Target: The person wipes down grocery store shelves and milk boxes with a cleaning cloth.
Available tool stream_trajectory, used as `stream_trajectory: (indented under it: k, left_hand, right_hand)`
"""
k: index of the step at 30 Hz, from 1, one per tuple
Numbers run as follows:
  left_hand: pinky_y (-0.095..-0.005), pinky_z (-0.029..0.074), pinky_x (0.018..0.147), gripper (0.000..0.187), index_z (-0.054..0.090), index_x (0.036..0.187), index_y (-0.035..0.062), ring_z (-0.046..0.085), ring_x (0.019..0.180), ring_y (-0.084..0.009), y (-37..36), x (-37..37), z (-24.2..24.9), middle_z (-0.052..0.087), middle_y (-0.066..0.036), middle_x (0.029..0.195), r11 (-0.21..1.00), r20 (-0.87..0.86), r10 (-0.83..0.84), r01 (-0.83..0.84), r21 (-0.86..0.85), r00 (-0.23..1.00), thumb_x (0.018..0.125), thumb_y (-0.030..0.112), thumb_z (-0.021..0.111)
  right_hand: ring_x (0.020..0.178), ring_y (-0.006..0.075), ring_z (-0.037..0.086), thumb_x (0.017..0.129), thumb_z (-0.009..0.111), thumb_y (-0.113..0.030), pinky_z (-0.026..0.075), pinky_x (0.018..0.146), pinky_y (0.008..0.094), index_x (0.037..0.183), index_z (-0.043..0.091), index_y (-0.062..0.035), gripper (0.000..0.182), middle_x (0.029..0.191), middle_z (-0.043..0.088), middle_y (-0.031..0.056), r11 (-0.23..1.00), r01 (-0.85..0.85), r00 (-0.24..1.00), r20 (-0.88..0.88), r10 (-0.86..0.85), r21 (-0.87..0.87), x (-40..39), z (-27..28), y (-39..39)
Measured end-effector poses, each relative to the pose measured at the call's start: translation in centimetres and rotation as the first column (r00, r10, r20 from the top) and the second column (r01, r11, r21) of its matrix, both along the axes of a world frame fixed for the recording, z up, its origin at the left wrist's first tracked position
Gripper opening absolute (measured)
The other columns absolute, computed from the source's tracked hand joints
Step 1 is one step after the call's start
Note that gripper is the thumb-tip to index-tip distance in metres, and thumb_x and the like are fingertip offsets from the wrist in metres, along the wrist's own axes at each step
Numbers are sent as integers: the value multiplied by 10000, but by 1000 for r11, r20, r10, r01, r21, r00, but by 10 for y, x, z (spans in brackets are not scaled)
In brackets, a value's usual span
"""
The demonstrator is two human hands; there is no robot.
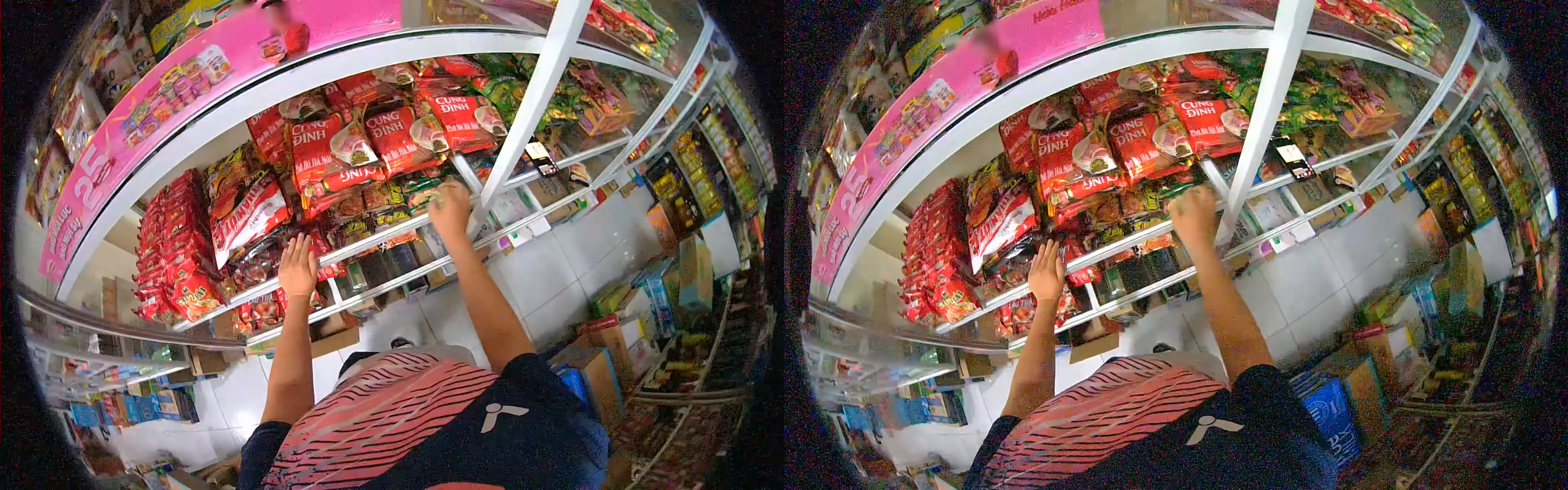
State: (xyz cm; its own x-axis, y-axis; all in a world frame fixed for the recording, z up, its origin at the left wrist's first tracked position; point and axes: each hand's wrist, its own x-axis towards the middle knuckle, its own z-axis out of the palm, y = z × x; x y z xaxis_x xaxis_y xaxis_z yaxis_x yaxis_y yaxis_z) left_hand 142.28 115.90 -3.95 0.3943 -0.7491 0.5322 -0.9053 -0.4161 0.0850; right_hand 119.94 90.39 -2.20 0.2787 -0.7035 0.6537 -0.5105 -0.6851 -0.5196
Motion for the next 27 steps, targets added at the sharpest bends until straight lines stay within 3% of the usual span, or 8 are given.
stream_trajectory:
  k: [10, 12, 13, 15, 18, 19, 21, 27]
  left_hand:
    - [-375, 358, 941, 360, 506, 1162, 100, 473, 1103, -263, 2, 5, -5, 493, -79, 1211, 1000, 43, -30, 30, -1, 999, 816, 180, 445]
    - [-374, 354, 945, 361, 506, 1161, 97, 473, 1103, -265, 2, 5, -5, 491, -80, 1213, 999, 47, -34, 34, 3, 998, 817, 181, 441]
    - [-374, 350, 949, 364, 503, 1165, 96, 470, 1106, -266, 1, 4, -4, 485, -81, 1219, 1000, 42, -27, 26, 15, 999, 817, 183, 437]
    - [-375, 347, 953, 369, 496, 1172, 97, 460, 1117, -268, 1, 5, -5, 471, -84, 1234, 999, 31, -18, 17, 35, 999, 821, 188, 428]
    - [-373, 347, 953, 371, 493, 1179, 105, 455, 1124, -261, 1, 7, -9, 467, -75, 1240, 999, 29, -4, 3, 41, 1000, 825, 196, 428]
    - [-370, 347, 950, 371, 493, 1182, 113, 456, 1125, -252, 1, 7, -11, 467, -64, 1242, 1000, 57, -9, 8, 18, 998, 826, 197, 432]
    - [-368, 346, 949, 372, 493, 1184, 121, 456, 1126, -244, 3, 4, -7, 465, -57, 1246, 1000, 53, 2, -4, 26, 999, 824, 196, 438]
    - [-386, 371, 925, 354, 504, 1167, 111, 469, 1102, -258, 2, 5, -5, 485, -62, 1222, 1000, 40, -24, 24, -11, 999, 824, 160, 432]
  right_hand:
    - [922, 282, 483, 653, 625, -168, 391, 811, 393, 718, 542, -63, 149, 938, 529, 99, 887, -461, 885, -74, 460, -6, 45, -13, 62]
    - [887, 288, 501, 661, 589, -133, 406, 785, 381, 767, 564, -59, 132, 871, 553, 108, 890, -446, 895, -63, 442, -90, 16, -4, 19]
    - [876, 310, 500, 667, 580, -129, 409, 762, 385, 813, 570, -41, 171, 877, 552, 132, 939, -304, 948, -45, 315, 160, 6, -7, -1]
    - [833, 325, 506, 655, 580, -107, 411, 739, 385, 802, 576, -23, 169, 856, 551, 144, 997, 36, 999, -16, -38, -72, -12, -4, -21]
    - [788, 322, 510, 656, 580, -88, 416, 715, 390, 771, 580, -18, 135, 805, 550, 144, 993, 76, 995, -62, -82, -94, -2, -3, -12]
    - [768, 316, 511, 657, 576, -75, 413, 708, 390, 716, 575, -29, 74, 760, 549, 128, 983, -167, 977, -147, 154, -75, 3, 14, 5]
    - [774, 303, 515, 622, 561, -49, 417, 700, 389, 652, 541, -55, 37, 754, 556, 115, 988, -107, 991, 64, 115, -111, 40, -18, 36]
    - [866, 267, 512, 612, 582, -118, 412, 776, 375, 689, 558, -57, 102, 829, 545, 119, 866, -483, 875, -51, 481, -128, 51, 3, 90]
